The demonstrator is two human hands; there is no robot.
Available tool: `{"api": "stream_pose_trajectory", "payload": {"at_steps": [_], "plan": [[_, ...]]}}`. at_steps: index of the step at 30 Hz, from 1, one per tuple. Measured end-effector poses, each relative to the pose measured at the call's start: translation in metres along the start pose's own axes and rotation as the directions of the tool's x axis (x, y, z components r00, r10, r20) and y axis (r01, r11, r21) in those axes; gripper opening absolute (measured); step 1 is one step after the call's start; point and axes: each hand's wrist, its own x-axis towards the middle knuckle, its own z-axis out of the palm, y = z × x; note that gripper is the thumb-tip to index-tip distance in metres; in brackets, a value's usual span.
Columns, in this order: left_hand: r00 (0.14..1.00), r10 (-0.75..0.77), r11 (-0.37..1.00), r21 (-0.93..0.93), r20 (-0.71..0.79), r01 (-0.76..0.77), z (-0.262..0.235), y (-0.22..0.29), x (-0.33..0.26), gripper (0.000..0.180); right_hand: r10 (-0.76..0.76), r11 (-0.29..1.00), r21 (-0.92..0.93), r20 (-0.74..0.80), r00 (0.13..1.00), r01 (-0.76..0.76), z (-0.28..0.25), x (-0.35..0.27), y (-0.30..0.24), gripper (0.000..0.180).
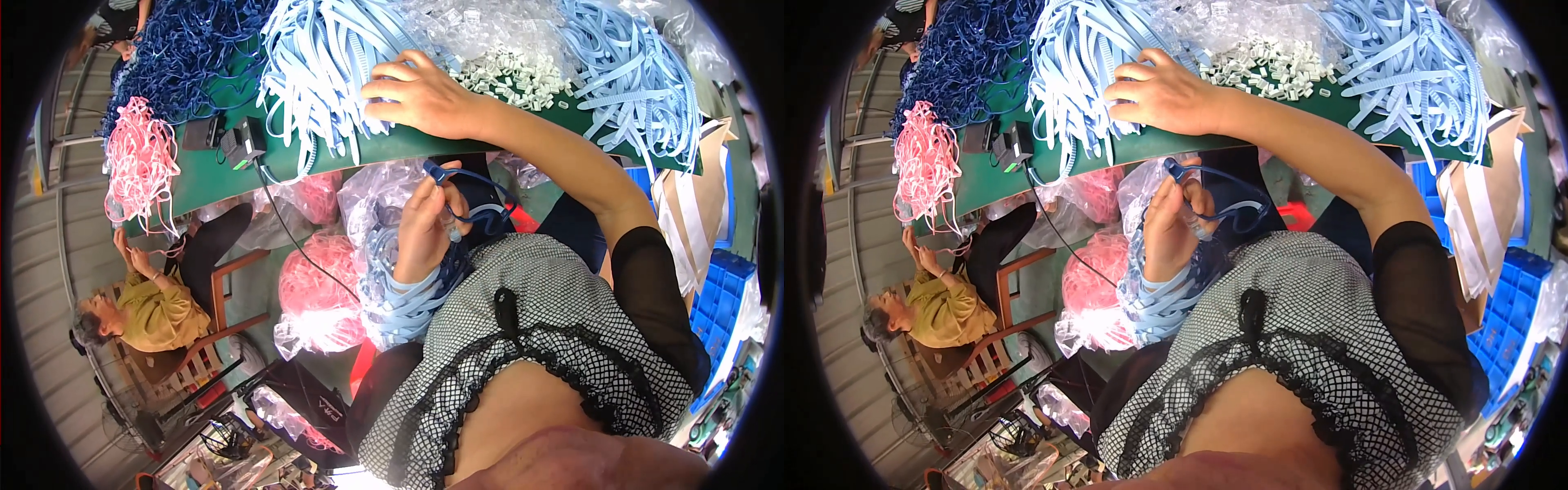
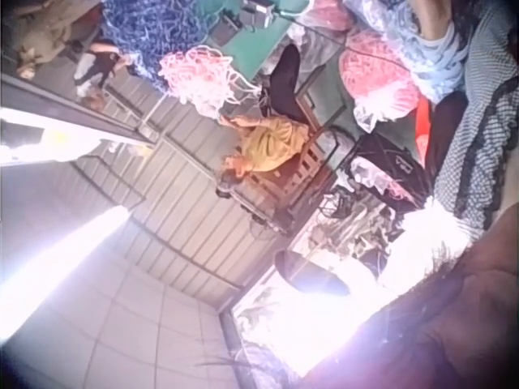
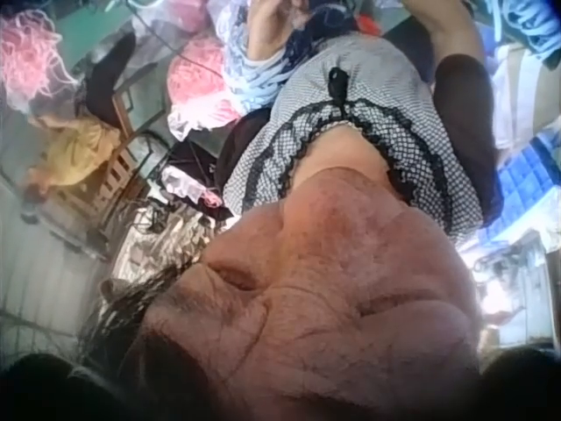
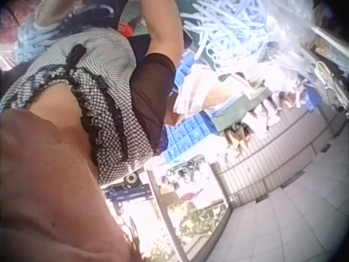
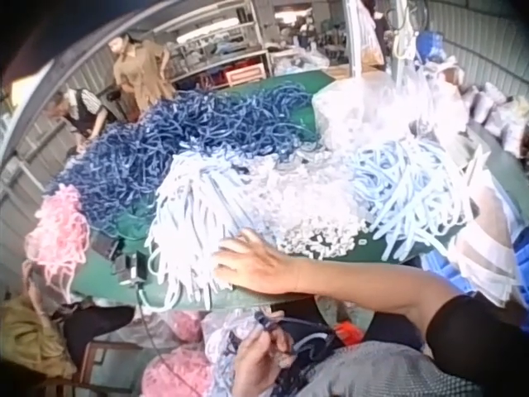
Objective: The person assembles blue ribbon straps into plastic buckles by hand at a workshop table.
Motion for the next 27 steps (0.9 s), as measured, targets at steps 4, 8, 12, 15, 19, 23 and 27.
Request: {"api": "stream_pose_trajectory", "payload": {"at_steps": [4,8,12,15,19,23,27], "plan": [[0.999,-0.031,0.998,-0.047,-0.034,0.029,0.002,0.002,-0.002,0.042,0.004,0.996,0.087,0.024,1.0,-0.006,-0.007,0.0,0.0,0.016],[0.986,0.021,0.986,0.168,-0.167,0.008,0.004,0.002,-0.003,0.04,0.001,0.999,0.041,-0.012,1.0,-0.001,-0.007,0.003,0.002,0.014],[0.978,0.062,0.952,0.308,-0.2,0.003,0.008,-0.002,-0.003,0.04,-0.023,0.999,0.036,0.184,0.983,0.016,-0.009,0.008,0.005,0.015],[0.958,0.144,0.927,0.372,-0.248,-0.043,0.007,-0.004,-0.004,0.041,-0.006,0.976,0.219,0.089,0.996,-0.014,-0.014,0.008,0.003,0.014],[0.931,0.191,0.929,0.362,-0.311,-0.07,0.007,-0.003,-0.003,0.042,0.031,0.899,0.437,-0.099,0.995,0.016,-0.051,0.006,-0.012,0.009],[0.909,0.289,0.922,0.344,-0.302,-0.179,0.008,-0.002,-0.006,0.039,0.309,0.731,0.669,-0.151,0.939,-0.133,-0.105,-0.014,-0.034,0.01],[0.916,0.344,0.872,0.434,-0.208,-0.228,0.008,-0.006,-0.008,0.037,0.479,0.298,0.795,0.354,0.803,-0.528,-0.126,-0.046,-0.068,0.009]]}}
